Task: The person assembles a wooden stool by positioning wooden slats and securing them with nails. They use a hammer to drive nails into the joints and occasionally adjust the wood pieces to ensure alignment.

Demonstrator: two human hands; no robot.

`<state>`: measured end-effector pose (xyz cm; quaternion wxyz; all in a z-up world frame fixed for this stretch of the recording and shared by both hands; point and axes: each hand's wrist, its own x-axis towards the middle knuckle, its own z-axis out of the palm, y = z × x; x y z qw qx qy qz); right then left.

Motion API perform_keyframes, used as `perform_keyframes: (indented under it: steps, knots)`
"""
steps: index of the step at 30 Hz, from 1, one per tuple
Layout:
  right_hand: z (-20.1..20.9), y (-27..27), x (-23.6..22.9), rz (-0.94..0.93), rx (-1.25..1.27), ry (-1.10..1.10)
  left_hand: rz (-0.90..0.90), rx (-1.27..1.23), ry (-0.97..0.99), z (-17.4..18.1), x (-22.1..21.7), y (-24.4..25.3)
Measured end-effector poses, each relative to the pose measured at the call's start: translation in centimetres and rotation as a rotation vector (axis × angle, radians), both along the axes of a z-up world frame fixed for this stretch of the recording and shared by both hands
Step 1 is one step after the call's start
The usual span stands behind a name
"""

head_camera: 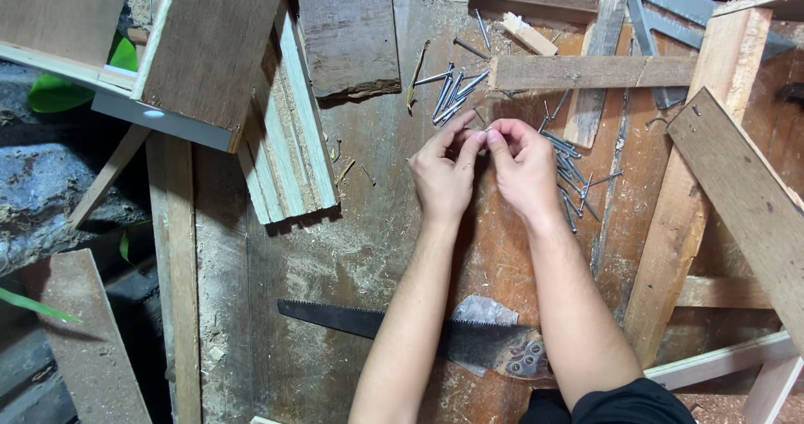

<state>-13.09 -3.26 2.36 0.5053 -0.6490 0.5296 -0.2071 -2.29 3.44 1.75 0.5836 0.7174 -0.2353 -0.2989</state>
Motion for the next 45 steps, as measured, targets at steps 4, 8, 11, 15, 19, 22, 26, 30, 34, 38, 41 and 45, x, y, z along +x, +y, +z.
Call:
perform_keyframes:
  steps: [4,8,11,15,19,22,26,30,34,38,41,45]
  knots:
    - [0.7,-1.0,-0.2,0.166,-0.152,0.069,-0.004,0.028,-0.117,-0.5,0.4,-0.2]
    - [0.7,-2.7,0.1,0.235,-0.420,0.205,-0.028,0.142,-0.119,-1.4,-0.1,-0.5]
    - [-0.4,-3.4,1.1,0.206,-0.744,0.369,0.001,0.090,-0.171,-2.0,-0.5,-0.4]
    - [-1.8,-3.9,1.7,0.142,-0.737,0.559,-0.011,0.056,-0.241,-2.4,-0.8,-0.1]
    - [-1.9,-4.2,1.8,0.130,-0.740,0.508,-0.019,-0.006,-0.271,-2.3,-0.7,-0.1]
    - [-1.8,-3.9,2.1,0.220,-0.730,0.733,-0.017,-0.006,-0.179,-2.1,-0.3,0.1]
    - [-1.2,-2.1,1.1,0.222,-0.536,0.513,0.077,-0.045,-0.109,-1.7,-0.1,1.6]
    - [-1.0,1.9,-0.2,0.146,-0.052,-0.004,0.196,-0.086,0.105,-1.2,-2.1,4.4]
    - [-0.9,6.1,0.3,0.060,0.529,-0.365,0.343,-0.145,0.435,-0.2,-2.3,7.3]
    - [0.0,10.6,1.8,0.124,0.639,-0.557,0.434,-0.097,0.378,1.8,-0.9,13.4]
    - [0.9,15.3,2.4,0.176,0.698,-0.608,0.517,-0.137,0.348,3.4,-0.7,18.5]
    - [2.0,22.0,2.1,0.182,0.771,-0.697,0.572,-0.239,0.333,5.1,-1.8,25.2]
